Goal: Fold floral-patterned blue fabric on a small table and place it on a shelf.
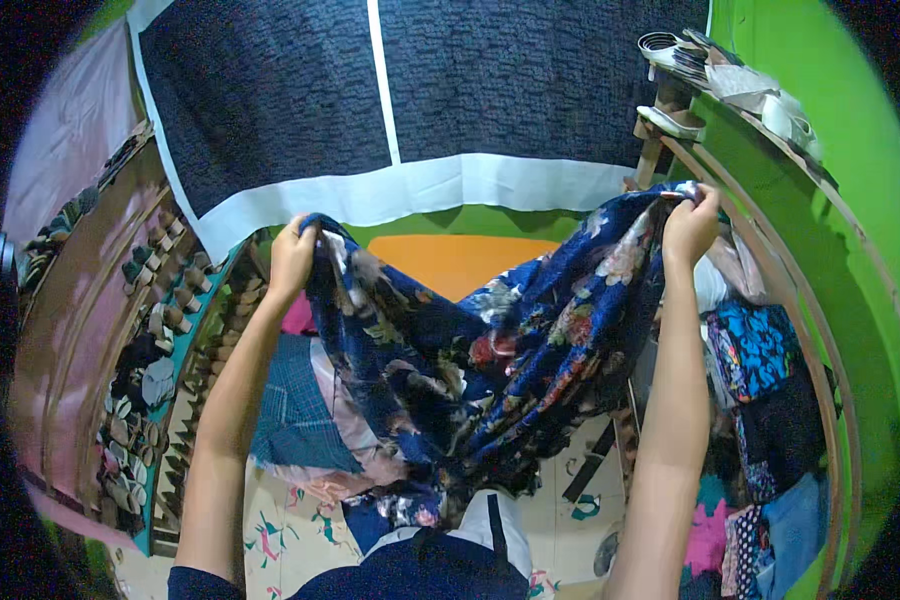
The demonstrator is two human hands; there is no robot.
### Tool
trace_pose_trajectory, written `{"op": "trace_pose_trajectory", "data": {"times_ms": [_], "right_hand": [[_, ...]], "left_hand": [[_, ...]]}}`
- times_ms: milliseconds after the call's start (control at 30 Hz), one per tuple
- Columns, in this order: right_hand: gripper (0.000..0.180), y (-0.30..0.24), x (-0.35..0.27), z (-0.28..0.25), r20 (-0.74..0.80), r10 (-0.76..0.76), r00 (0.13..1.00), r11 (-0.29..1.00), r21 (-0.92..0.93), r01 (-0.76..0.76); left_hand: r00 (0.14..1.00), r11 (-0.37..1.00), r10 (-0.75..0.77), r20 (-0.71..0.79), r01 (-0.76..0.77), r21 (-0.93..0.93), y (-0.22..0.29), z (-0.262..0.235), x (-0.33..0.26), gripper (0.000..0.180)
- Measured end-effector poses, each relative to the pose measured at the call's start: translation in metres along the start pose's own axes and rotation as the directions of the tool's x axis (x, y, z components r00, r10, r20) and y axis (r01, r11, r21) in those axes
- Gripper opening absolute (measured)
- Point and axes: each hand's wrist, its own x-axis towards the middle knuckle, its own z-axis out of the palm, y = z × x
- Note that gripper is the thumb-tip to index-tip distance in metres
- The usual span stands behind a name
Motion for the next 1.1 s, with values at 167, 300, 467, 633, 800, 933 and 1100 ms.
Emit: {"op": "trace_pose_trajectory", "data": {"times_ms": [167, 300, 467, 633, 800, 933, 1100], "right_hand": [[0.022, 0.006, 0.056, 0.062, -0.104, 0.022, 0.994, 0.999, 0.036, -0.018], [0.021, 0.063, 0.106, 0.142, -0.154, 0.137, 0.978, 0.986, -0.073, -0.150], [0.022, 0.132, 0.118, 0.236, 0.060, -0.044, 0.997, 0.991, -0.124, 0.052], [0.023, 0.204, 0.040, 0.316, 0.502, 0.048, 0.864, 0.976, -0.207, 0.066], [0.020, 0.222, -0.022, 0.361, 0.660, 0.130, 0.740, 0.932, -0.336, 0.136], [0.022, 0.226, -0.045, 0.378, 0.668, 0.325, 0.669, 0.869, -0.490, 0.068], [0.055, 0.250, -0.108, 0.362, 0.837, 0.166, 0.522, 0.964, -0.250, 0.094]], "left_hand": [[0.965, 0.949, -0.158, -0.212, 0.089, -0.303, -0.026, 0.053, 0.102, 0.022], [0.903, 0.963, -0.213, -0.372, 0.131, -0.234, -0.042, 0.084, 0.188, 0.023], [0.910, 0.985, -0.172, -0.378, 0.165, -0.052, -0.102, 0.112, 0.264, 0.027], [0.979, 0.969, -0.179, -0.097, 0.193, 0.151, -0.173, 0.196, 0.237, 0.032], [0.936, 0.889, -0.352, 0.009, 0.331, 0.316, -0.214, 0.235, 0.200, 0.053], [0.854, 0.816, -0.515, 0.078, 0.460, 0.351, -0.233, 0.247, 0.182, 0.070], [0.760, 0.494, -0.593, 0.267, 0.081, 0.866, -0.218, 0.271, 0.137, 0.057]]}}
